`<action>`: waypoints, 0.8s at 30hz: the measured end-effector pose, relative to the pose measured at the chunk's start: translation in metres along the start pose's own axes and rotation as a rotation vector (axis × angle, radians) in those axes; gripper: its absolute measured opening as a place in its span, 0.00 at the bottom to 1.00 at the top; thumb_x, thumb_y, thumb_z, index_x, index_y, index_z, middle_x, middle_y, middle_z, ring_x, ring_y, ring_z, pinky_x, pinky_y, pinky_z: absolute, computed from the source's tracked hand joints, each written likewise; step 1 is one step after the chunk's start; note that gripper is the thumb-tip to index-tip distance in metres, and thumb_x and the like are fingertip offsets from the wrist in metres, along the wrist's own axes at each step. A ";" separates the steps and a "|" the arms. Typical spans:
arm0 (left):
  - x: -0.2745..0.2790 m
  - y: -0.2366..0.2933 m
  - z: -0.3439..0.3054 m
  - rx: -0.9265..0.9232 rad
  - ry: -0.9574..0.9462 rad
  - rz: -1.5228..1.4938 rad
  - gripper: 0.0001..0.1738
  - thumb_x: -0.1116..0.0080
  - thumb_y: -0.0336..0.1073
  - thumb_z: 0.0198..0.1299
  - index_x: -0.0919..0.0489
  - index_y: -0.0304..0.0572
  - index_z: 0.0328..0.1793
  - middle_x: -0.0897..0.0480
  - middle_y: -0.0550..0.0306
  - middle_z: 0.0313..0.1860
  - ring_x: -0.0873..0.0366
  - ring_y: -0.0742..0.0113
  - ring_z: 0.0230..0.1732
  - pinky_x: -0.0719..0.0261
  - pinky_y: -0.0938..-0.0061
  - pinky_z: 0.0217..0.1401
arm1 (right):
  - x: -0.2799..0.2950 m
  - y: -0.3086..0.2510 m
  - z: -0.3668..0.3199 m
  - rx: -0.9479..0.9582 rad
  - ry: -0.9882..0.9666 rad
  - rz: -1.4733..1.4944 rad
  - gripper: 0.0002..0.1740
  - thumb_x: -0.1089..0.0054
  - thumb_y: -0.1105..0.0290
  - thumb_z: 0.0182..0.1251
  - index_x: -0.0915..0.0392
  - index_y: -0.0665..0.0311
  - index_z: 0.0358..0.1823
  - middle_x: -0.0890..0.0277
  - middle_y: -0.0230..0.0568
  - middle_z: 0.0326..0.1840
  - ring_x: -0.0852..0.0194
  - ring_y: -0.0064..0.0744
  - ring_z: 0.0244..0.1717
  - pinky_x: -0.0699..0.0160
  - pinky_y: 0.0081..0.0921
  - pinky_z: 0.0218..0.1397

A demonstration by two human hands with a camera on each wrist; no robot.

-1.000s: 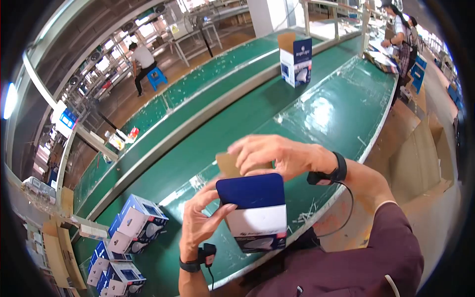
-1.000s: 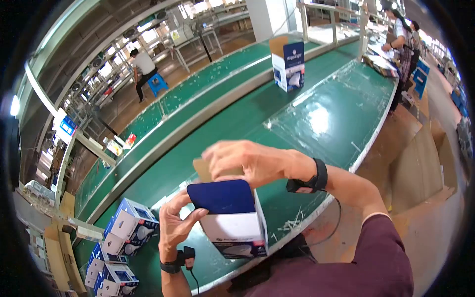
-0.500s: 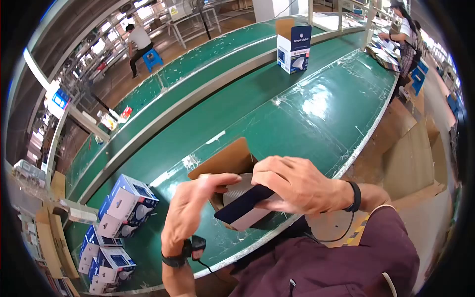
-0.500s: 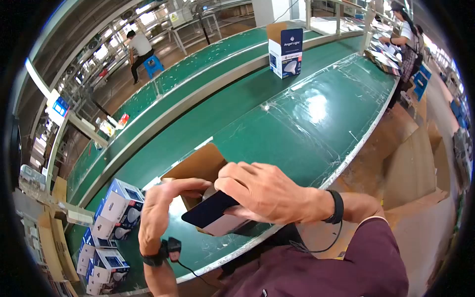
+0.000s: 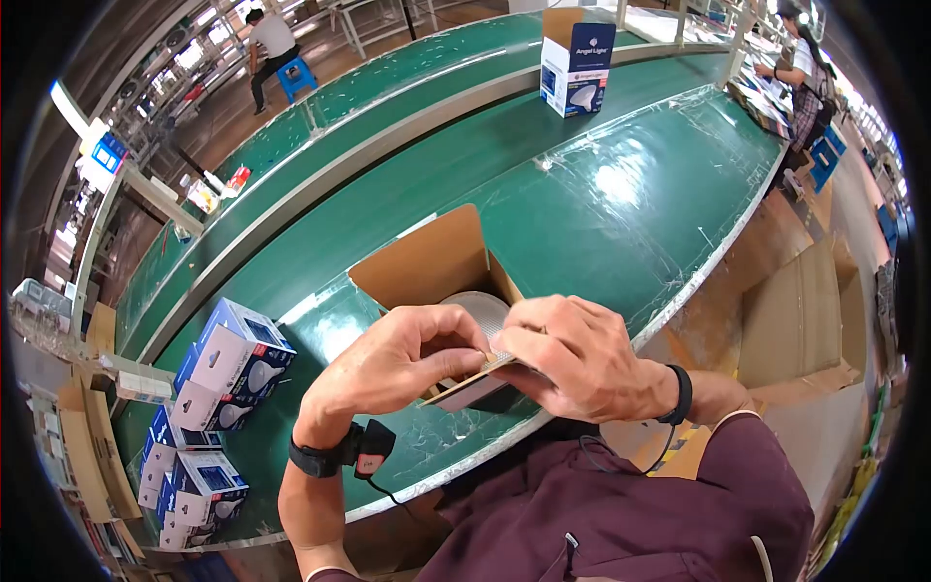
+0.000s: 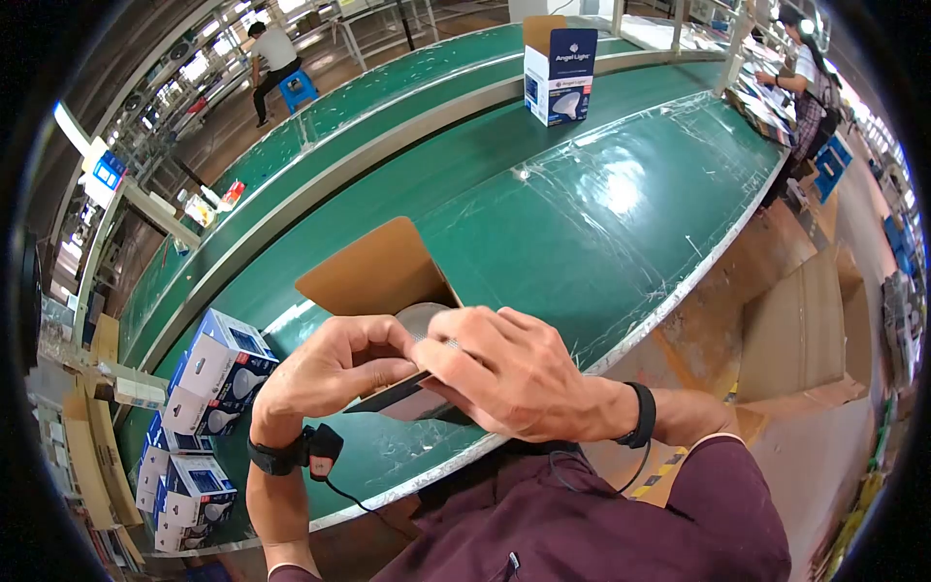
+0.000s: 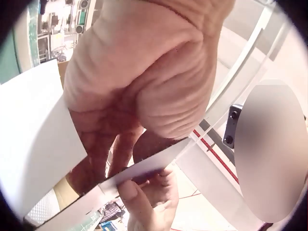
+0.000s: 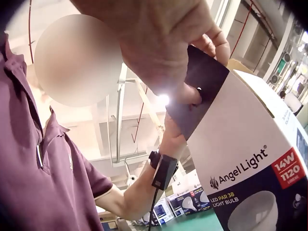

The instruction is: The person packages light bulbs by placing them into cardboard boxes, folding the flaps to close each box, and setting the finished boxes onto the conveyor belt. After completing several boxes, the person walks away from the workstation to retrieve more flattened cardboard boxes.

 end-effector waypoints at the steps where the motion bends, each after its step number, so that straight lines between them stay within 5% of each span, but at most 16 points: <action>1: 0.001 0.003 -0.002 0.108 0.046 -0.009 0.11 0.39 0.34 0.76 0.17 0.32 0.53 0.11 0.52 0.42 0.14 0.68 0.42 0.16 0.70 0.52 | 0.000 0.001 0.000 -0.016 -0.020 0.023 0.36 0.22 0.72 0.57 0.26 0.58 0.69 0.26 0.44 0.60 0.18 0.42 0.51 0.17 0.35 0.50; 4: 0.002 0.001 0.004 0.103 0.070 0.299 0.12 0.40 0.35 0.75 0.18 0.34 0.56 0.11 0.48 0.43 0.12 0.60 0.43 0.16 0.66 0.52 | 0.000 0.002 -0.003 -0.028 -0.030 0.043 0.44 0.23 0.72 0.60 0.32 0.53 0.79 0.32 0.50 0.70 0.20 0.47 0.56 0.17 0.38 0.56; 6: -0.014 0.008 0.009 -0.007 -0.041 0.491 0.14 0.41 0.38 0.73 0.18 0.37 0.58 0.11 0.41 0.47 0.13 0.46 0.47 0.18 0.57 0.53 | -0.009 0.003 -0.013 0.012 0.030 -0.013 0.47 0.24 0.73 0.62 0.36 0.49 0.83 0.37 0.54 0.74 0.21 0.49 0.58 0.17 0.40 0.58; 11: -0.015 0.007 0.018 0.057 -0.044 0.379 0.11 0.36 0.32 0.69 0.15 0.33 0.52 0.11 0.41 0.45 0.11 0.56 0.43 0.17 0.62 0.49 | -0.008 0.003 -0.024 -0.002 0.090 0.052 0.39 0.25 0.75 0.63 0.27 0.51 0.76 0.29 0.47 0.66 0.19 0.44 0.54 0.17 0.39 0.57; 14: -0.004 0.016 0.005 0.207 0.213 0.319 0.11 0.35 0.27 0.66 0.14 0.31 0.52 0.09 0.44 0.45 0.12 0.63 0.42 0.15 0.68 0.49 | -0.001 0.014 -0.011 -0.058 -0.066 0.315 0.35 0.24 0.73 0.63 0.24 0.51 0.73 0.26 0.41 0.63 0.19 0.41 0.51 0.19 0.37 0.52; 16: 0.039 0.026 -0.021 -0.008 0.493 0.221 0.14 0.37 0.25 0.67 0.14 0.30 0.57 0.08 0.48 0.45 0.11 0.63 0.43 0.14 0.70 0.52 | 0.008 0.015 -0.010 0.079 0.089 0.232 0.29 0.31 0.73 0.64 0.21 0.53 0.68 0.22 0.35 0.54 0.19 0.43 0.48 0.21 0.37 0.50; 17: 0.066 0.032 -0.047 -0.133 0.790 0.312 0.12 0.37 0.26 0.68 0.13 0.30 0.56 0.10 0.52 0.46 0.11 0.64 0.48 0.14 0.72 0.54 | 0.005 0.015 -0.010 0.101 0.162 0.259 0.25 0.35 0.74 0.64 0.20 0.55 0.64 0.22 0.38 0.54 0.19 0.44 0.48 0.21 0.39 0.52; 19: 0.101 0.043 -0.093 -0.156 1.378 1.465 0.21 0.41 0.31 0.75 0.20 0.29 0.71 0.21 0.36 0.73 0.22 0.45 0.73 0.24 0.57 0.75 | -0.001 0.017 0.004 0.114 0.226 0.351 0.21 0.36 0.78 0.70 0.19 0.62 0.64 0.22 0.44 0.52 0.19 0.44 0.48 0.18 0.38 0.47; 22: 0.024 0.068 -0.095 -0.595 1.240 1.242 0.40 0.24 0.38 0.61 0.27 0.30 0.76 0.29 0.25 0.76 0.37 0.28 0.81 0.35 0.36 0.80 | -0.037 0.032 0.009 -0.023 0.140 0.519 0.25 0.40 0.80 0.73 0.26 0.63 0.70 0.30 0.47 0.56 0.21 0.50 0.45 0.20 0.41 0.43; 24: -0.048 0.060 -0.063 -0.432 0.815 1.309 0.41 0.29 0.38 0.66 0.32 0.32 0.81 0.31 0.27 0.79 0.41 0.27 0.84 0.40 0.34 0.83 | -0.040 0.039 0.013 -0.093 0.124 0.616 0.23 0.39 0.83 0.69 0.25 0.64 0.64 0.32 0.49 0.54 0.22 0.52 0.43 0.23 0.45 0.44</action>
Point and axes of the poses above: each hand's wrist, its own z-axis towards the middle knuckle, its own x-axis out of the back of the hand, y = z × x, the point moved 6 cm from there along z, towards the middle knuckle
